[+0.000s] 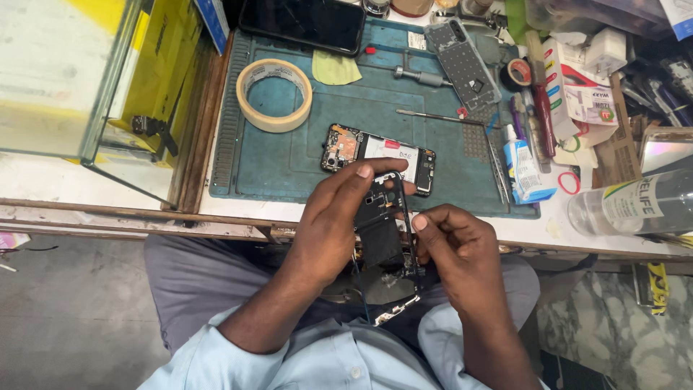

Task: The person disassembles a mobile phone by removing the internal components and battery, then reassembles the device using tools and elastic bands to secure the frame.

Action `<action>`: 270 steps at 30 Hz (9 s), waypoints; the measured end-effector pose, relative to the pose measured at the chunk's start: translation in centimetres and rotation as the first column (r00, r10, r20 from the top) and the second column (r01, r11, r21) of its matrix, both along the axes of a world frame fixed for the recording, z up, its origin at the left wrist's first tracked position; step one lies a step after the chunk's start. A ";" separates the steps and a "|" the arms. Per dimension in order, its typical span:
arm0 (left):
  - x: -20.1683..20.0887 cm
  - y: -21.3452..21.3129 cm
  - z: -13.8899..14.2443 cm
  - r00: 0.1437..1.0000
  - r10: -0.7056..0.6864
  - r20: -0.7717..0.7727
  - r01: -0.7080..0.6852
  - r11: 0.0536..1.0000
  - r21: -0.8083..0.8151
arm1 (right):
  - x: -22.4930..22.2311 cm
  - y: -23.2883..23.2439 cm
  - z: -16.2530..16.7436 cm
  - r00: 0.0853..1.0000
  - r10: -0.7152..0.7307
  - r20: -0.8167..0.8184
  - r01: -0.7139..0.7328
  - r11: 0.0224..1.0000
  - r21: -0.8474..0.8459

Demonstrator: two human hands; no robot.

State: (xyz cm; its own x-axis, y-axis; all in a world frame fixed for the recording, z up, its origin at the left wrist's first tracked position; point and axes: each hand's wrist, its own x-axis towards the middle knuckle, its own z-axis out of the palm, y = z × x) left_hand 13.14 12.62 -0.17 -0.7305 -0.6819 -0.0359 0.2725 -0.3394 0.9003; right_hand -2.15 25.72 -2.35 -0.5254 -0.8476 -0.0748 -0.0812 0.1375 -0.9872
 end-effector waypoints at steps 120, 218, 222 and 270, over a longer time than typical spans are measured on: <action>-1.1 2.7 -3.3 0.996 -0.020 -0.089 0.023 0.999 0.029 | 2.1 2.9 -1.2 0.336 0.226 0.914 -0.039 0.973 -0.227; -2.5 1.0 -0.8 0.946 -0.091 0.311 0.122 0.989 -0.082 | -3.5 3.9 -0.9 0.965 -0.261 0.009 0.261 0.965 -0.012; -2.4 0.9 -0.8 0.947 -0.075 0.313 0.123 0.983 -0.139 | -3.6 3.8 -1.2 0.975 -0.208 0.084 0.215 0.972 -0.094; -0.5 -0.7 -1.1 0.972 0.090 0.219 0.009 0.910 -0.415 | -3.5 4.4 -2.6 0.761 0.305 0.573 -0.104 0.929 -0.356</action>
State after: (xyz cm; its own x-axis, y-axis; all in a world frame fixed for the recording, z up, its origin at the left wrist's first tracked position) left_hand 12.64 11.96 -1.30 -0.7076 -0.7007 0.0912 0.0484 0.0807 0.9956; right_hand -5.63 30.16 -4.96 -0.2639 -0.9630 -0.0541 0.5559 -0.1061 -0.8244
